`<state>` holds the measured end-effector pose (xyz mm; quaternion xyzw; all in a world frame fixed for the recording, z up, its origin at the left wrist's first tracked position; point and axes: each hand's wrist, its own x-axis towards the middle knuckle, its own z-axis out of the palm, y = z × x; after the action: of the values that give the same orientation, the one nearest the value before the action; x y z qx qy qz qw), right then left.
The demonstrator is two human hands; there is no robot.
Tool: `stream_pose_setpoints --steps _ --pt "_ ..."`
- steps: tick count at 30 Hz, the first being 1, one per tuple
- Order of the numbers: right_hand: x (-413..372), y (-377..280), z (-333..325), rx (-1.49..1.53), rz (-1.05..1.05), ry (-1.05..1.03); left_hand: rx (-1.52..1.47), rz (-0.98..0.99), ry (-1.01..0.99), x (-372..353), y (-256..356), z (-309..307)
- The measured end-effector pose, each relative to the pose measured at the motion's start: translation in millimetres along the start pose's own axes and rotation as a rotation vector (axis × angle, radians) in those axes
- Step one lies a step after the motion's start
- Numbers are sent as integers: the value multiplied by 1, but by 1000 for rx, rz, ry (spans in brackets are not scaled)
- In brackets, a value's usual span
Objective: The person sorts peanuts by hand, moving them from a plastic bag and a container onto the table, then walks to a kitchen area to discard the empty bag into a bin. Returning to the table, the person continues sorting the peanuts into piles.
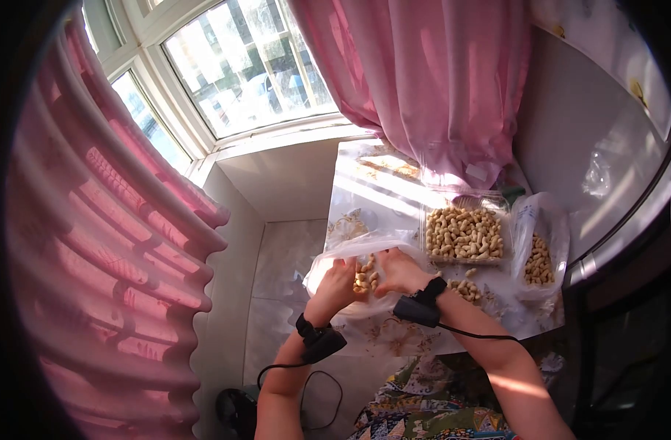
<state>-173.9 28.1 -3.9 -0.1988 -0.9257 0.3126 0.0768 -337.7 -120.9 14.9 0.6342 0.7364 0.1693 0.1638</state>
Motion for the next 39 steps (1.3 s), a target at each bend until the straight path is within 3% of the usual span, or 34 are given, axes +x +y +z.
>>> stream_pose_setpoints --steps 7,10,12,16,18,22,25,28,31,35,39 --pt "3 -12 -2 100 5 -19 -200 -10 60 7 1 2" --pt "3 -6 7 129 17 33 -221 4 96 5 2 2" --pt "3 -7 7 126 -98 165 -229 13 142 4 0 9" --pt "2 -16 -1 300 -57 84 -346 54 162 12 -2 13" --pt "2 -17 4 402 -139 145 -438 -2 121 12 12 1" --pt "0 -22 14 425 -103 188 -547 -88 84 6 43 -23" --pt "1 -29 16 443 -116 351 -669 -68 146 6 32 -4" --pt "-7 -42 4 504 -12 276 -487 -35 276 5 31 7" --pt "-17 -53 -7 416 -78 367 -383 22 362 -3 43 3" --pt "-48 -70 -32 321 -127 448 -460 46 393 -18 89 -14" --pt "-97 -71 -67 245 18 443 -445 122 386 -10 137 -3"
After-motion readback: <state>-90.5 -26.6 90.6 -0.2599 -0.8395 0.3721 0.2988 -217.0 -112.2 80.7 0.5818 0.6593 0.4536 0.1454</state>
